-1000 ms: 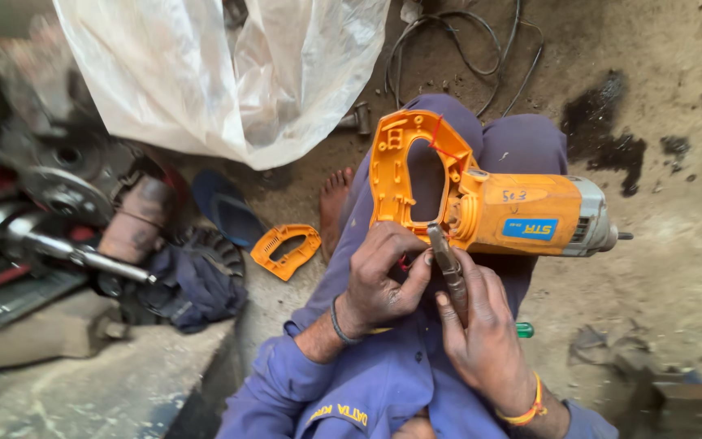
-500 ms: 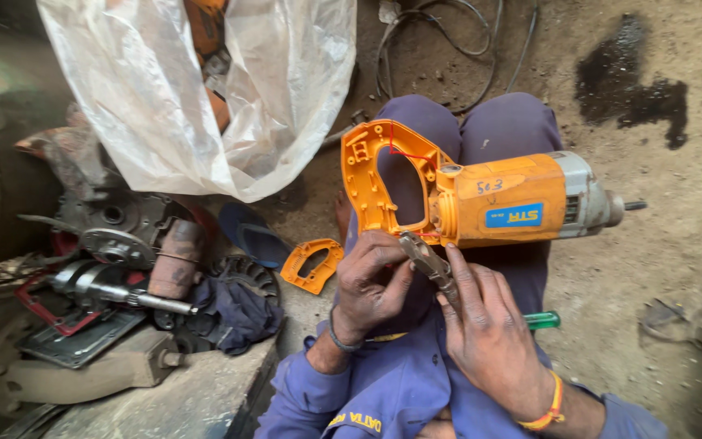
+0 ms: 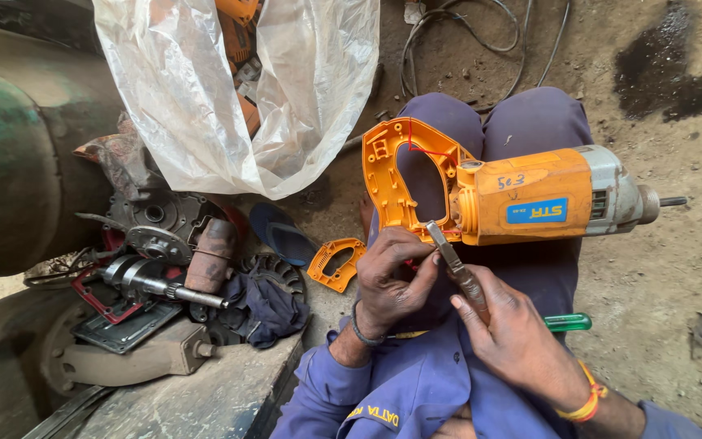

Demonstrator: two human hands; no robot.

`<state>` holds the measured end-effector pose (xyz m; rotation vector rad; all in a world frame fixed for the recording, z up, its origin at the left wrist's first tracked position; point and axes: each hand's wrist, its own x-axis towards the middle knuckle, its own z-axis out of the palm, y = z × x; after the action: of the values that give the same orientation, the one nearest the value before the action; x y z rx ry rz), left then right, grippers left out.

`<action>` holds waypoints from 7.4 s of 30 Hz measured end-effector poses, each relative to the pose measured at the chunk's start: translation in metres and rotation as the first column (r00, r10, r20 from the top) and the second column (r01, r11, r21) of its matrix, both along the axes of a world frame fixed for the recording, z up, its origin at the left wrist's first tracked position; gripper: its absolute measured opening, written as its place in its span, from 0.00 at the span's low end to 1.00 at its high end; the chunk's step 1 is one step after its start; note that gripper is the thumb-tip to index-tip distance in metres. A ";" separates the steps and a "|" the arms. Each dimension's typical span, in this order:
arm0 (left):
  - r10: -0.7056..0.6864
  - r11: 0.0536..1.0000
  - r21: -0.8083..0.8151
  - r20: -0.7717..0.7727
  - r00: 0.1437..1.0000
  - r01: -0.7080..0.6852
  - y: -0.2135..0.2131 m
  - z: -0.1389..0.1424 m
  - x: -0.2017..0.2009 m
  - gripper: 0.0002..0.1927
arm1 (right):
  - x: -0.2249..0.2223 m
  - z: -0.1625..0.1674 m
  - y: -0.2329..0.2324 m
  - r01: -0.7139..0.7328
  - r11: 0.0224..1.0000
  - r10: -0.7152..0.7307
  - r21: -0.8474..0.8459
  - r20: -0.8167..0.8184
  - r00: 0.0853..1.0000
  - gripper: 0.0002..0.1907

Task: The person repairs an electric drill by stripping and twisting wires, then connecting them to the internal switch using pliers and a screwdriver. The person works on the drill's wiring and internal components while sitting on the floor.

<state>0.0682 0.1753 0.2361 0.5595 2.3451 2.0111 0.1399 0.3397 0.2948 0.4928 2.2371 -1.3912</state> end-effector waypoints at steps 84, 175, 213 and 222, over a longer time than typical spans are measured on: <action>-0.065 0.994 -0.088 0.049 0.997 0.070 -0.016 0.029 -0.002 0.07 | 0.014 -0.006 -0.013 -0.095 0.990 0.122 0.106 -0.293 0.948 0.29; -0.048 0.996 -0.060 0.200 0.979 0.062 -0.012 0.041 -0.013 0.05 | -0.006 0.011 -0.019 -0.043 0.996 0.072 0.077 -0.427 0.902 0.33; -0.343 0.897 -0.333 -0.105 0.933 0.292 -0.027 0.044 -0.021 0.08 | -0.008 -0.001 0.010 -0.122 0.973 0.083 -0.195 -0.198 0.977 0.16; -0.469 0.860 -0.190 0.073 0.880 0.474 -0.014 0.045 -0.021 0.03 | -0.011 -0.016 0.012 -0.104 0.961 0.003 -0.255 -0.367 0.930 0.18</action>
<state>0.0470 0.1612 0.2816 0.9765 2.0901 1.5325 0.1286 0.3519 0.2789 0.0798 2.2584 -1.8486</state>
